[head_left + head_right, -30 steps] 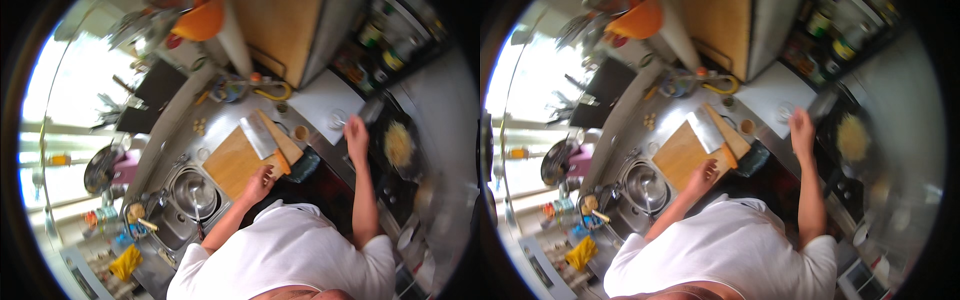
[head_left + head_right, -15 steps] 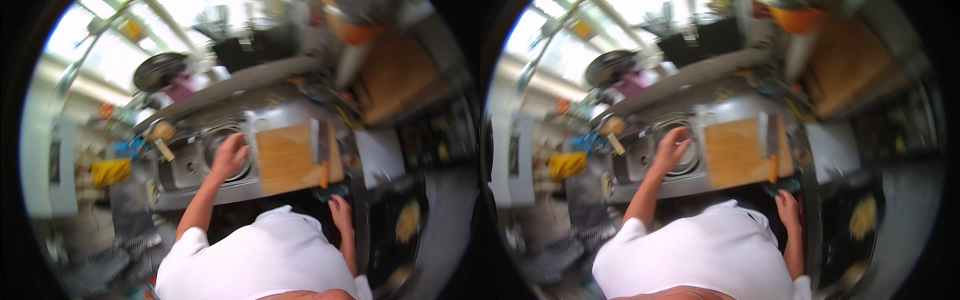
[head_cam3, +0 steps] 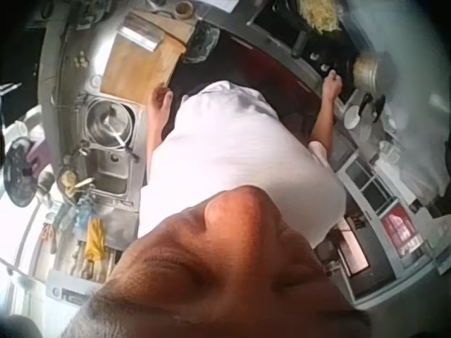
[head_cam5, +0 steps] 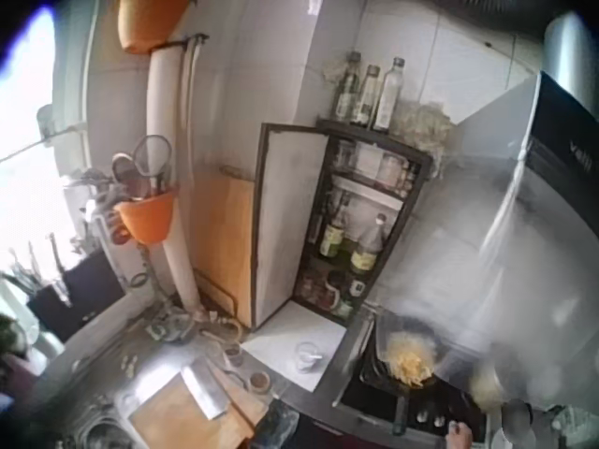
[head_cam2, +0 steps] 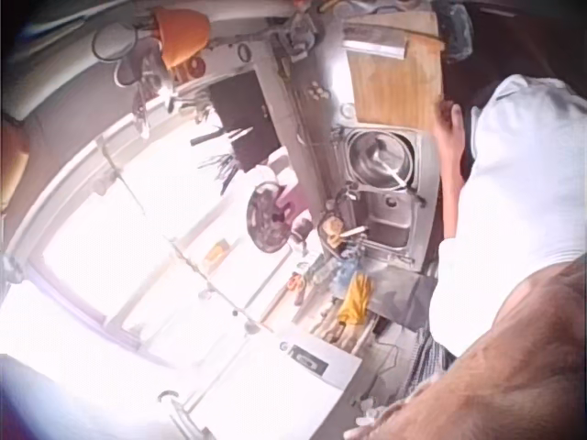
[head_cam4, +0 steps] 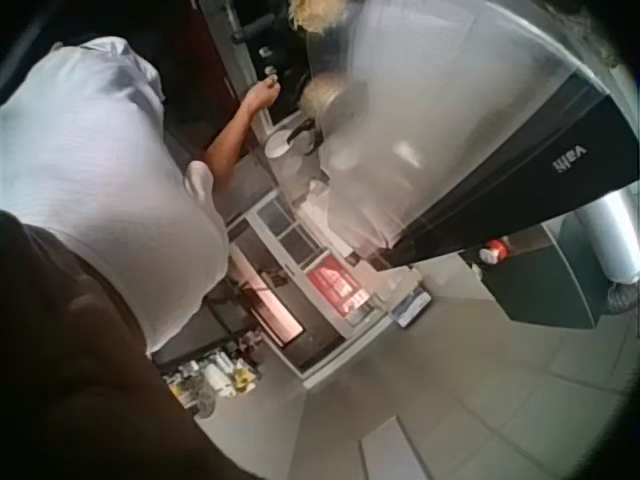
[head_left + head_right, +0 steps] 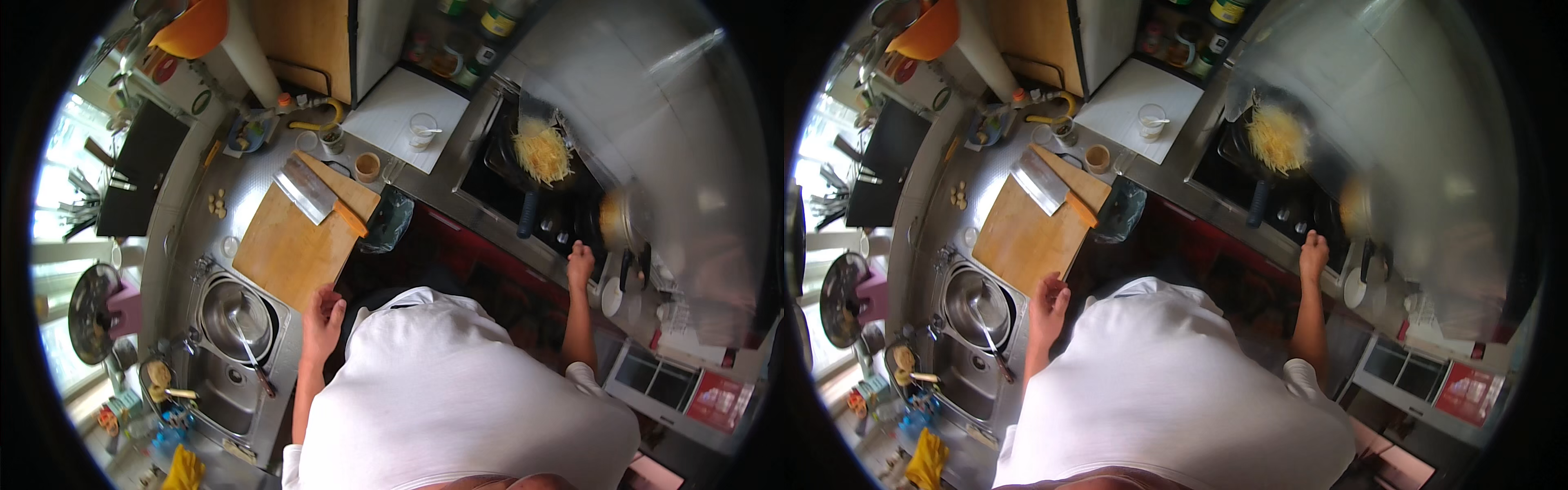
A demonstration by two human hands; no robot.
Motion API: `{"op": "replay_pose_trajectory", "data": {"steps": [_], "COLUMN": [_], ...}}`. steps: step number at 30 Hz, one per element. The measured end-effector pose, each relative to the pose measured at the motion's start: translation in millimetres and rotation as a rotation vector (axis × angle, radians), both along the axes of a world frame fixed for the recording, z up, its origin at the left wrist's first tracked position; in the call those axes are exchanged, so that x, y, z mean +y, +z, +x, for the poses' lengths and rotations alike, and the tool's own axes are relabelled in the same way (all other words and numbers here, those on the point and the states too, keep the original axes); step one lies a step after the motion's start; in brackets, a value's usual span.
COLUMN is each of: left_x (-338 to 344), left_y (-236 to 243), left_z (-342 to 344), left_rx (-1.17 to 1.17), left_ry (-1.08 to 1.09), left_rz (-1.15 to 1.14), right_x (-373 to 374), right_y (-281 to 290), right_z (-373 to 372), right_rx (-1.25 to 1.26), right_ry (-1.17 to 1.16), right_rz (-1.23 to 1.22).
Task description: The person cooks noodles in a pan on the stove, adding oil and seasoning from small containers. They stir the noodles with a spatula, then wash a knife and cutting board at the sink before returning to stir the noodles again.
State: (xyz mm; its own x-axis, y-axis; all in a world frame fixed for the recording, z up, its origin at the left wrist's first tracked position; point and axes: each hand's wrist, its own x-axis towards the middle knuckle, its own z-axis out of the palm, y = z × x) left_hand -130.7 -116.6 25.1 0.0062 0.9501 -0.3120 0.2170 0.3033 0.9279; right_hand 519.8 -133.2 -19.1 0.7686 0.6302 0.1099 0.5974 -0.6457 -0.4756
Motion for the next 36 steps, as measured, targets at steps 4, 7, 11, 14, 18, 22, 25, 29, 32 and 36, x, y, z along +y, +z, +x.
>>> {"op": "replay_pose_trajectory", "data": {"steps": [4,7,11,14,18,22,25,29,32,36], "left_x": [-9.9,-6.1,-45.8,-86.7,-135.7,-178.1,-226.8,-228.8,-249.5,-249.7], "left_y": [9.1,52.0,47.9,33.1,-10.2,-83.3,-133.3,-148.3,-172.5,-181.1], "left_z": [17.5,40.5,69.1,88.7,81.7,-30.4,-127.8,-201.5,-238.1,-252.9], "left_rx": [0.048,0.235,0.254,0.204,0.226,0.841,1.317,1.053,0.932,-0.097], "left_ry": [0.038,-0.093,-0.071,0.065,0.320,0.695,0.764,0.679,0.554,0.631], "left_rz": [-0.033,-0.054,-0.043,-0.137,-0.186,-0.072,-0.236,-0.767,-0.776,-0.522], "right_x": [51.7,66.7,82.6,96.4,106.3,96.5,94.8,77.3,48.5,1.6], "right_y": [-68.0,-141.3,-160.3,-175.7,-168.8,-126.5,-109.7,-89.6,-50.7,-37.7], "right_z": [35.2,86.1,111.9,163.8,147.2,112.0,102.6,64.6,-9.5,-86.1], "right_rx": [0.613,0.622,0.641,0.430,-0.015,-0.115,-0.152,-0.226,-0.135,-0.001], "right_ry": [-0.011,-0.031,0.046,0.352,0.867,0.817,0.783,0.440,0.512,0.645], "right_rz": [-0.217,-0.411,-0.661,-0.763,-0.851,-0.893,-0.917,-0.792,-0.639,-0.649]}}
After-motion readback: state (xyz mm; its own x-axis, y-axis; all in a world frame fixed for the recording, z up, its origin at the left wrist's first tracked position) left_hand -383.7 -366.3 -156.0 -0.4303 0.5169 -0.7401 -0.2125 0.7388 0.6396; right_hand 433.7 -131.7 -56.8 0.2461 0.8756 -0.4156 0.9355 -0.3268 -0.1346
